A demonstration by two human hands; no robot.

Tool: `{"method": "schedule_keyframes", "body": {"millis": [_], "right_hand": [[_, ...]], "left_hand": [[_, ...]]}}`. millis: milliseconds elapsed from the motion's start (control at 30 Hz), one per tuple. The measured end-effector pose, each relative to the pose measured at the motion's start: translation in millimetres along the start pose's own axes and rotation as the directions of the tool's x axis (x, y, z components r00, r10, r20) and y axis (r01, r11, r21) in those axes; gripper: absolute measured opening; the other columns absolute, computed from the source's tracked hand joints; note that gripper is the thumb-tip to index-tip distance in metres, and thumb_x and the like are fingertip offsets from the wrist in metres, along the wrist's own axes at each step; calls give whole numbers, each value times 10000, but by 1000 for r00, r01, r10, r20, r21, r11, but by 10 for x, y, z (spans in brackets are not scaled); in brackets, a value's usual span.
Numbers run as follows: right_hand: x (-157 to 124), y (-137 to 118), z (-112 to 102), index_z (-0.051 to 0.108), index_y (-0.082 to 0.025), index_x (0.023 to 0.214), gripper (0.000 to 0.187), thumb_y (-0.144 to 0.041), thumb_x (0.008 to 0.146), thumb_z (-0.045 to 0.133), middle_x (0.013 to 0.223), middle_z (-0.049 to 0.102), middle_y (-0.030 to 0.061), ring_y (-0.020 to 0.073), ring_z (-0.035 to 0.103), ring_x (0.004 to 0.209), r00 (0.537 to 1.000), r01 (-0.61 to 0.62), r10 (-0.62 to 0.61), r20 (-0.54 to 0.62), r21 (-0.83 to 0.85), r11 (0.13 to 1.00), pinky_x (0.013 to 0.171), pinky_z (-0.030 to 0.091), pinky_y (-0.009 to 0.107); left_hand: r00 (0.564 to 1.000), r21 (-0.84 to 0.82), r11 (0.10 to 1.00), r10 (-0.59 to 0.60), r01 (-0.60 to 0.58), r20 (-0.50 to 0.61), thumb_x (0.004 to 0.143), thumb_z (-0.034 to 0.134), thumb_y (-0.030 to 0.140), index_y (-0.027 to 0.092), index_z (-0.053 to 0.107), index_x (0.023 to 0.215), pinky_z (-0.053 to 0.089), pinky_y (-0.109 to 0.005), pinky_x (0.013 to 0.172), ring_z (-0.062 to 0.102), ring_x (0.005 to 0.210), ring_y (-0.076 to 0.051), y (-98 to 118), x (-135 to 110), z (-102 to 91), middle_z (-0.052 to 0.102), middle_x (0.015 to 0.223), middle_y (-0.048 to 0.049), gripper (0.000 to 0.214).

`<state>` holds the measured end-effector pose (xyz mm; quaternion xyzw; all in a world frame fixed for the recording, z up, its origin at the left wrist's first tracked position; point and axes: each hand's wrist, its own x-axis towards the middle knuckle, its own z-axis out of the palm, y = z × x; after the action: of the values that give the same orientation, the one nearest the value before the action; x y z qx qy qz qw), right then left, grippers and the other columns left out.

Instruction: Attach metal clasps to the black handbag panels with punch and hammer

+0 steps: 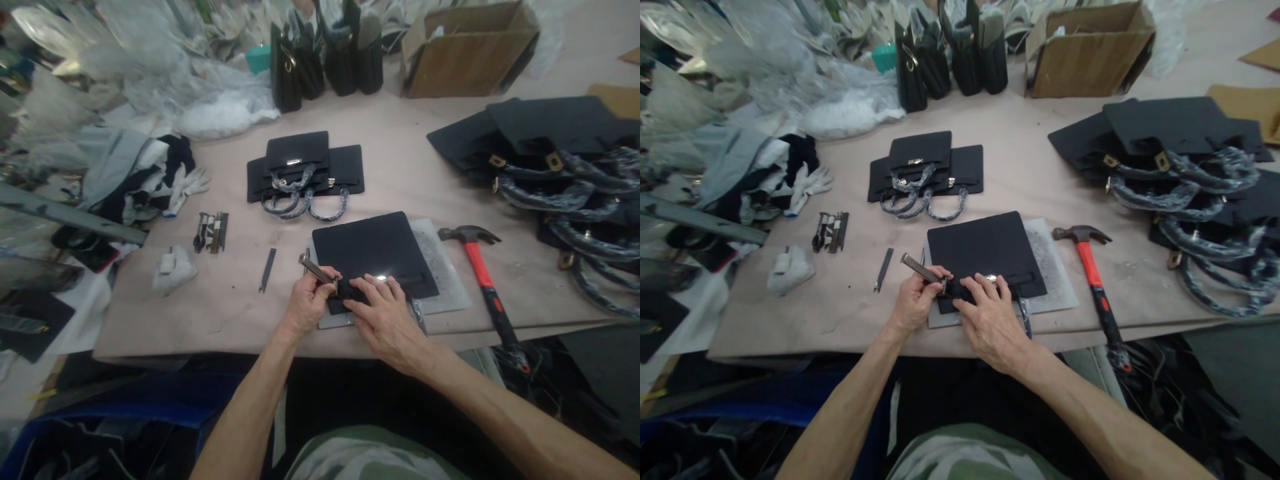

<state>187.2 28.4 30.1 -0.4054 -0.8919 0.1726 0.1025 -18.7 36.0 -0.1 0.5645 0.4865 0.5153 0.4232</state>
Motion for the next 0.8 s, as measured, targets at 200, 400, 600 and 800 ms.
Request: {"method": "schedule_keyframes", "body": {"millis": [200,400,600,800], "right_hand": [[52,14,-54,706,-289,1264,377,-219,941,525,1490,514,125,384,403,1402,999,-4,3,42,24,1000,1144,246,702],[-23,134,-50,701,-330,1261,375,-236,925,561,1521,493,108,401,383,1433,996,76,-81,39,110,991,1118,270,748],[-257,338,-193,693,-243,1193,330,-170,934,501,1290,652,114,299,574,1258,926,61,27,-376,219,974,1090,462,555],[-567,1035,-442,664,-190,1166,326,-328,904,528,1216,630,205,394,590,1160,787,-398,384,-484,77,914,1028,460,606]], "left_hand": [[1000,26,1000,2,-2,-4,923,597,252,188,606,991,588,-324,831,713,960,-202,4,-4,14,705,1031,-82,95],[996,157,983,91,-91,3,936,574,235,195,599,1000,568,-339,878,690,989,-205,46,-24,51,698,1039,-85,80],[969,295,925,246,-240,16,959,548,234,192,591,992,559,-376,904,690,992,-214,31,-63,118,700,1031,-95,69],[963,331,908,270,-259,13,963,540,227,197,579,1008,559,-375,905,688,995,-212,27,-74,151,695,1028,-91,67]]}}
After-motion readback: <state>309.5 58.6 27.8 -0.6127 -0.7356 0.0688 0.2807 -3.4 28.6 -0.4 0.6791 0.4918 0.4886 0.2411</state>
